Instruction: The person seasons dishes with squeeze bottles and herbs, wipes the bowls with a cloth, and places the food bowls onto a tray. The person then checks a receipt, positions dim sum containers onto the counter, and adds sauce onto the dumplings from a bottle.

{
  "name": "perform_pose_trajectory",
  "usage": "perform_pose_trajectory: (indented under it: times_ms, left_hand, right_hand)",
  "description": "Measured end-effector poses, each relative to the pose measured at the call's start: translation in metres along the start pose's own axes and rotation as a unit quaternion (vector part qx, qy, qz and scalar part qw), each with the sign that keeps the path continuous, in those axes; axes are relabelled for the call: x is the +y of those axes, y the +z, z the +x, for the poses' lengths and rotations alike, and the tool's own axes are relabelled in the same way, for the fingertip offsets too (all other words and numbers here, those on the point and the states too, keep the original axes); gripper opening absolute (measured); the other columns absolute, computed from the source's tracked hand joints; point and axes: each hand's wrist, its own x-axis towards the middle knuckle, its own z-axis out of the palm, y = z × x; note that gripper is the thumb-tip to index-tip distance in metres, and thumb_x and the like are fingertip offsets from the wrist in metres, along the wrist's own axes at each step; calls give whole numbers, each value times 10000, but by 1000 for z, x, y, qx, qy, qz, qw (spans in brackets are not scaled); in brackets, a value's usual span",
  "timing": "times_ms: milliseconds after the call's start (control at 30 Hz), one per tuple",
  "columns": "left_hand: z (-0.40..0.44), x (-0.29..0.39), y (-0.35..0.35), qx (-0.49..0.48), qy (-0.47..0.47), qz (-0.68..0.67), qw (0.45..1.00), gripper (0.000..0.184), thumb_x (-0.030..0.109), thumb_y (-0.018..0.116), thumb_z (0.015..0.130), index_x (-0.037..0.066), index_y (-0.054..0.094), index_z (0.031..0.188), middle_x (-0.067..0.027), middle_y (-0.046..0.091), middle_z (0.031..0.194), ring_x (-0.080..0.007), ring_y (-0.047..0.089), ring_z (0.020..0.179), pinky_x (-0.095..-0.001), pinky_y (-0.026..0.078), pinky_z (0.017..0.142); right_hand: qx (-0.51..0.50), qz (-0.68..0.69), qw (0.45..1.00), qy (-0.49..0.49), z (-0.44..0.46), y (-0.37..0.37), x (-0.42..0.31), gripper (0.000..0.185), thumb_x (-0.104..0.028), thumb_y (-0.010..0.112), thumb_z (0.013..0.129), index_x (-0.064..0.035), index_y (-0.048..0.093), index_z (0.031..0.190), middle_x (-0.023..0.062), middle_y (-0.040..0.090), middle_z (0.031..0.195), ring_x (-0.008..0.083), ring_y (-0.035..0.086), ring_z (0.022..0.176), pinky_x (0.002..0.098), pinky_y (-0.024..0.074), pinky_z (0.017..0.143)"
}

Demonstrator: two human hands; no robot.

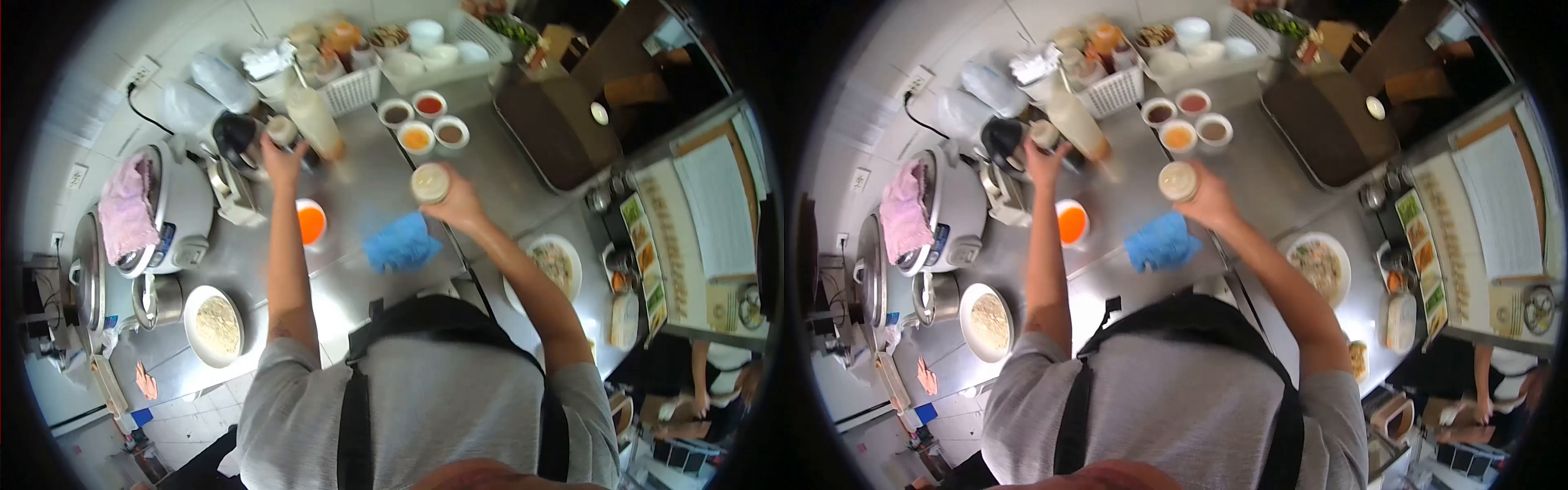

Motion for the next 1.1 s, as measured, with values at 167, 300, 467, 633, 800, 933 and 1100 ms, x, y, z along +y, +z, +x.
perform_pose_trajectory:
  times_ms: [167, 300, 467, 633, 800, 933, 1100]
  left_hand:
    - [37, -5, -9, 61, 22, -16, 998, 659, 145, 833, 656, 63, 495, 1216, -141, 628, 1127, -265, 611, 1059, -358, 468, 914]
    - [9, 31, -20, 94, -39, -33, 994, 596, 141, 828, 599, 46, 534, 1108, -120, 653, 991, -232, 652, 901, -336, 514, 805]
    - [5, 98, -61, 151, -2, 12, 988, 625, 124, 840, 588, 47, 529, 1124, -88, 641, 964, -174, 637, 840, -312, 521, 735]
    - [-10, 224, -99, 86, 95, -4, 992, 628, 115, 846, 572, 25, 538, 1112, -82, 647, 964, -164, 646, 847, -283, 538, 711]
    - [-65, 302, -70, -104, 187, -93, 972, 634, 198, 892, 547, 25, 593, 1079, -91, 677, 959, -167, 657, 804, -280, 540, 676]
    - [-120, 337, -29, -291, 168, -179, 925, 760, 225, 914, 554, 31, 560, 1198, -79, 667, 1001, -166, 646, 893, -303, 526, 771]
    - [-172, 334, 5, -457, 37, -212, 863, 591, 169, 823, 712, 76, 572, 1239, -62, 655, 1027, -135, 614, 875, -289, 491, 789]
  right_hand:
    - [9, -8, 999, -36, 95, 97, -23, 719, -207, 851, 553, -69, 542, 1187, 169, 652, 1098, 333, 623, 1048, 393, 505, 892]
    - [-15, -36, 999, -12, 112, 125, -12, 810, -265, 842, 614, -78, 437, 1291, 204, 612, 1158, 380, 582, 1093, 434, 471, 933]
    - [-6, -43, 999, -31, 92, 116, -29, 1026, -244, 824, 672, -80, 206, 1474, 226, 461, 1339, 375, 464, 1235, 415, 382, 1037]
    - [66, -4, 981, -185, 38, 61, -121, 977, -216, 815, 693, -65, 241, 1468, 212, 418, 1375, 360, 425, 1260, 416, 352, 1049]
    - [146, 13, 947, -286, -14, 21, -150, 932, -237, 812, 696, -51, 289, 1443, 198, 443, 1370, 357, 487, 1210, 418, 410, 998]
    - [220, 71, 961, -154, -84, -28, -99, 898, -228, 808, 692, -36, 321, 1420, 190, 482, 1357, 317, 513, 1223, 400, 416, 1012]
    - [309, -113, 944, -6, -200, -127, -62, 849, -173, 797, 658, -99, 392, 1401, 146, 554, 1307, 290, 563, 1180, 370, 437, 990]
